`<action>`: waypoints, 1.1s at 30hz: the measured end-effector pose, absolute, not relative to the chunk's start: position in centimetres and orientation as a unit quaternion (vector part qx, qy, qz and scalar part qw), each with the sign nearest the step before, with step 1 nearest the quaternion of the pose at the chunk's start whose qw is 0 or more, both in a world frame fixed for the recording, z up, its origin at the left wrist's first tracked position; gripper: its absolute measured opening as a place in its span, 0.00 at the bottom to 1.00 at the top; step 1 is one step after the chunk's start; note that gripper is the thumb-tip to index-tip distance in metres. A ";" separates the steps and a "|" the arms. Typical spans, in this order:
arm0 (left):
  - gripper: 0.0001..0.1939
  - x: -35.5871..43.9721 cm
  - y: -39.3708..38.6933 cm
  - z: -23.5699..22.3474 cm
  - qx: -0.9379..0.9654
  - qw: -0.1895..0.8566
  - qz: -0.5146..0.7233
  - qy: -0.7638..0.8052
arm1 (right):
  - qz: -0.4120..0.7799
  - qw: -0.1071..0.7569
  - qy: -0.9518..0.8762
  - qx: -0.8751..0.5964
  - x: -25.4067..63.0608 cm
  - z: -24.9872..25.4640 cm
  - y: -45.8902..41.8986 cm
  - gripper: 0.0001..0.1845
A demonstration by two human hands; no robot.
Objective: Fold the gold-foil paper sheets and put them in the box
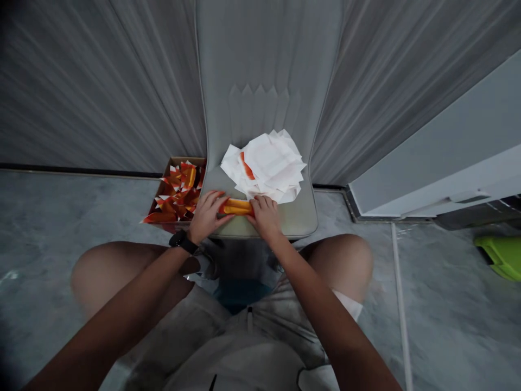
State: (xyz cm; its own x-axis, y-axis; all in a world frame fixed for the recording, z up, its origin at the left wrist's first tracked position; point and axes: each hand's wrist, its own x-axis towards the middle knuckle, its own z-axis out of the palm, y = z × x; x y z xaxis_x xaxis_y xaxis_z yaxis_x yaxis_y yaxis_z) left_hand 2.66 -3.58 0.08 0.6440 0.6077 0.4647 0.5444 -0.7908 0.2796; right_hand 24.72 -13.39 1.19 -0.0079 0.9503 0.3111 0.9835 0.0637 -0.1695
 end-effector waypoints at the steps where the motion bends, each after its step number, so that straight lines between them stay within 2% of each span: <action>1: 0.26 2.6 -3.9 0.1 0.904 0.053 0.282 0.318 | -0.064 0.181 -0.707 -0.681 24.6 1.1 -13.7 0.20; 3: 0.18 2.3 -4.6 0.2 0.904 0.045 0.285 0.316 | -0.093 0.197 -0.705 -0.675 24.4 0.7 -14.4 0.11; 6: 0.12 1.1 -5.5 0.0 0.914 0.050 0.269 0.301 | -0.095 0.214 -0.730 -0.642 24.0 -0.4 -16.0 0.12; 12: 0.16 -0.2 -6.7 -0.9 0.931 0.120 0.232 0.255 | -0.026 0.232 -0.739 -0.632 23.5 -1.8 -18.3 0.15; 16: 0.17 0.4 -6.4 -0.9 0.921 0.096 0.234 0.296 | -0.002 0.216 -0.698 -0.682 23.1 -0.8 -17.3 0.18; 20: 0.16 1.3 -5.8 -0.4 0.913 0.033 0.240 0.329 | -0.022 0.174 -0.672 -0.719 22.9 0.0 -15.6 0.15; 24: 0.17 1.5 -6.8 -0.6 0.930 0.045 0.219 0.292 | -0.045 0.174 -0.695 -0.696 22.8 -0.9 -14.9 0.15; 28: 0.24 1.5 -9.5 -1.5 0.928 0.072 0.193 0.309 | -0.051 0.167 -0.725 -0.666 22.9 -2.0 -15.5 0.18; 33: 0.26 1.6 -11.3 -1.8 0.913 0.072 0.201 0.348 | -0.067 0.177 -0.727 -0.660 23.0 -2.3 -16.8 0.25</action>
State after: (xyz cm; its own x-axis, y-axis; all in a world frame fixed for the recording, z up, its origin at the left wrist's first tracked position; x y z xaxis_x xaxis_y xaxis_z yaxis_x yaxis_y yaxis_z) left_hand 1.62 -11.29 -1.83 0.6766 0.6644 0.3174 0.6066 -0.7473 0.2713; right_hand 22.99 -16.79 -2.31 -0.0648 0.9360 0.3459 0.9835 0.1186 -0.1365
